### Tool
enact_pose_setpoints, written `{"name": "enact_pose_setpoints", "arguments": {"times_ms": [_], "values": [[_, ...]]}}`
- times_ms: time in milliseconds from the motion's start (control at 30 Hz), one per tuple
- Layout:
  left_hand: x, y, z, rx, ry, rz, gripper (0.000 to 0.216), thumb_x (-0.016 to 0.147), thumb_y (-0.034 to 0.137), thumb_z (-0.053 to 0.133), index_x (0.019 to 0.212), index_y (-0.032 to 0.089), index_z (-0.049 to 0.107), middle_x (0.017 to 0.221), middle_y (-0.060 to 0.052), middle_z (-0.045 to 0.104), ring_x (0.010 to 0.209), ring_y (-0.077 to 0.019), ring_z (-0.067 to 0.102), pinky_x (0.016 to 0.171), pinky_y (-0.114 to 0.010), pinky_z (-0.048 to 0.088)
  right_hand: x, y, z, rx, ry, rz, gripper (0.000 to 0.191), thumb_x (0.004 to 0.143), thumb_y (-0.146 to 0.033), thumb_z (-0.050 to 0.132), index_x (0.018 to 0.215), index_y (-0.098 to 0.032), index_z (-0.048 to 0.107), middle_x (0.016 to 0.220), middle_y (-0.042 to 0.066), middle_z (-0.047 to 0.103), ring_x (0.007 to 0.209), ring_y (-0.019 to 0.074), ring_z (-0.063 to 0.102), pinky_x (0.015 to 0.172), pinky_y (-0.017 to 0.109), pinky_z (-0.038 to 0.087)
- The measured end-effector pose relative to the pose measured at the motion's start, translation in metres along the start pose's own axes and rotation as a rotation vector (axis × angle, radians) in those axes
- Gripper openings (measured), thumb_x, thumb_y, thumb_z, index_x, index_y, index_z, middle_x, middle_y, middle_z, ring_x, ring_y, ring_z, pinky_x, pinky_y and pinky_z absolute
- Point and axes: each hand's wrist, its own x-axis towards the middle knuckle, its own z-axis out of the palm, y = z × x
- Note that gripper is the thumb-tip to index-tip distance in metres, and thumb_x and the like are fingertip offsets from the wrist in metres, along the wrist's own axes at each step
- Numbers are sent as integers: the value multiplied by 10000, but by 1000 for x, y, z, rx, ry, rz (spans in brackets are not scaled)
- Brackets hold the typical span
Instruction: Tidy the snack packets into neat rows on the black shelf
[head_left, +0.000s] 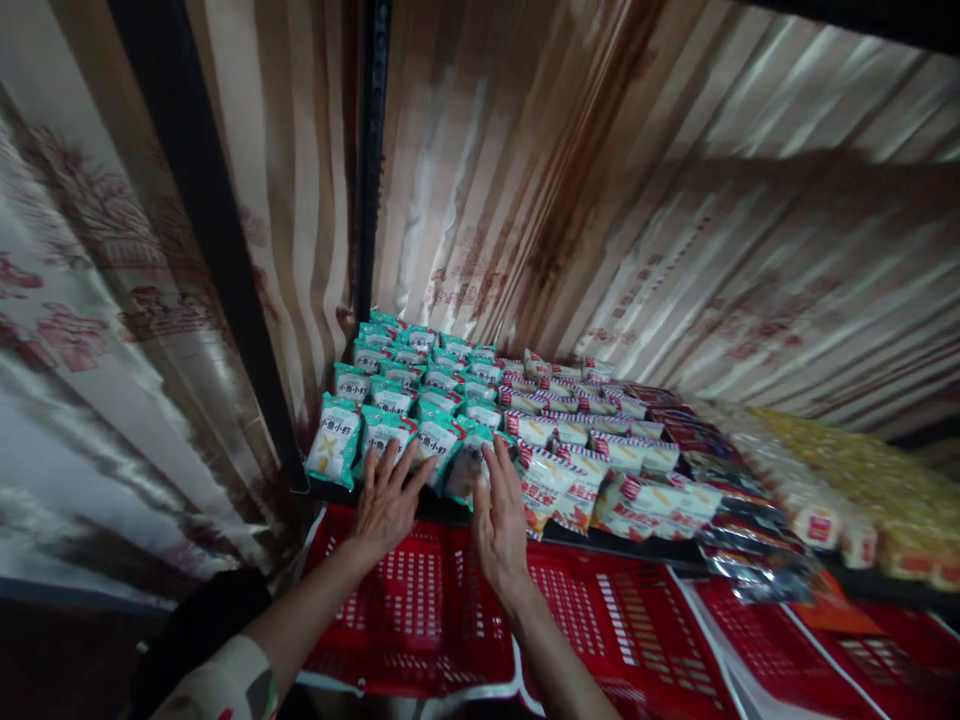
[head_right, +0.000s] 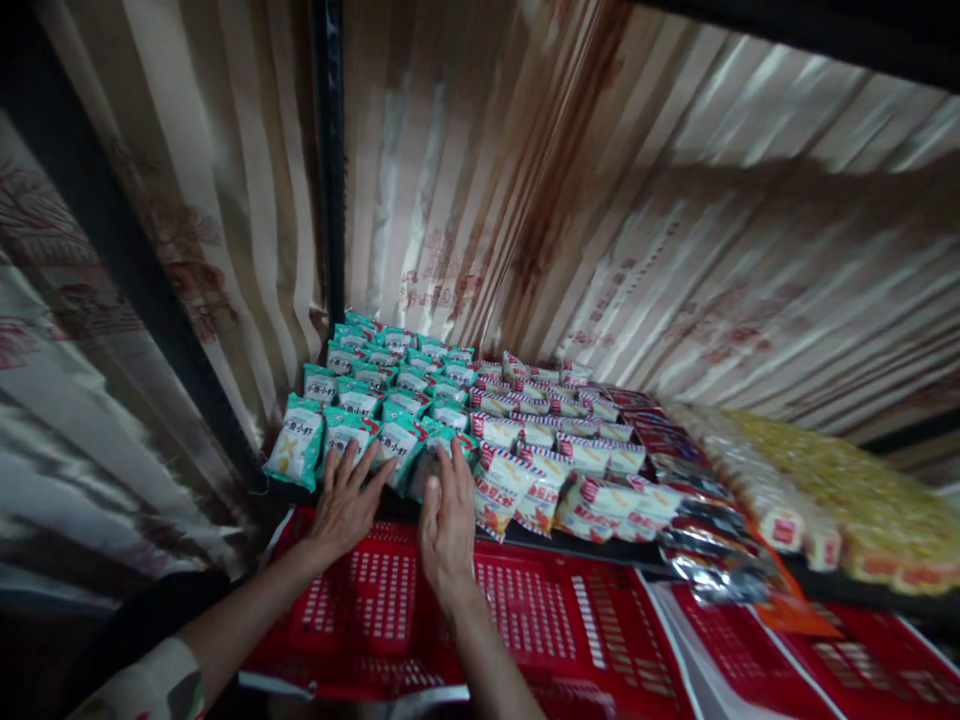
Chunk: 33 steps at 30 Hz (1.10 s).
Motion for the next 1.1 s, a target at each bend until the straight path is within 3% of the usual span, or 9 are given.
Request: {"name": "enact_pose_setpoints", "arguments": {"times_ms": [133,367,667,867,1100], "values": [[0,5,-4,8,-11,-19,557,832,160,480,1354,323,376,1449,-47,333,1354,-304,218,1088,-561,104,-36,22,-4,20,-36,141,440,931,-353,314,1339,-207,394,1461,92,289,1348,216,265,1071,477,307],[-3,11,-5,35,25,-33,535,839,195,475,1362,257,379,1444,-76,336,1361,-300,195,1095,-554,84,-38,34,6,35,-139,178,485,930,-395,308,1338,-154,411,1455,113,301,1342,212,281,1085,434,305],[-20,32,-1,51,47,73,477,829,218,528,1293,314,472,1414,-63,389,1363,-302,177,1096,-517,146,-38,34,7,43,-122,98,467,936,-376,304,1335,-159,417,1488,96,221,1359,219,234,1100,454,268],[-30,41,3,76,64,72,439,826,155,506,1246,281,525,1286,-61,519,1290,-267,332,1096,-487,192,-42,36,5,-3,-104,47,460,936,-371,305,1297,-131,460,1474,123,244,1357,222,233,1097,458,271],[-20,46,6,75,21,4,469,842,123,441,1308,179,457,1299,-49,523,1290,-274,318,1101,-488,180,-38,44,9,-6,-130,-5,443,935,-332,312,1292,-119,464,1454,128,294,1347,213,260,1092,445,295]]}}
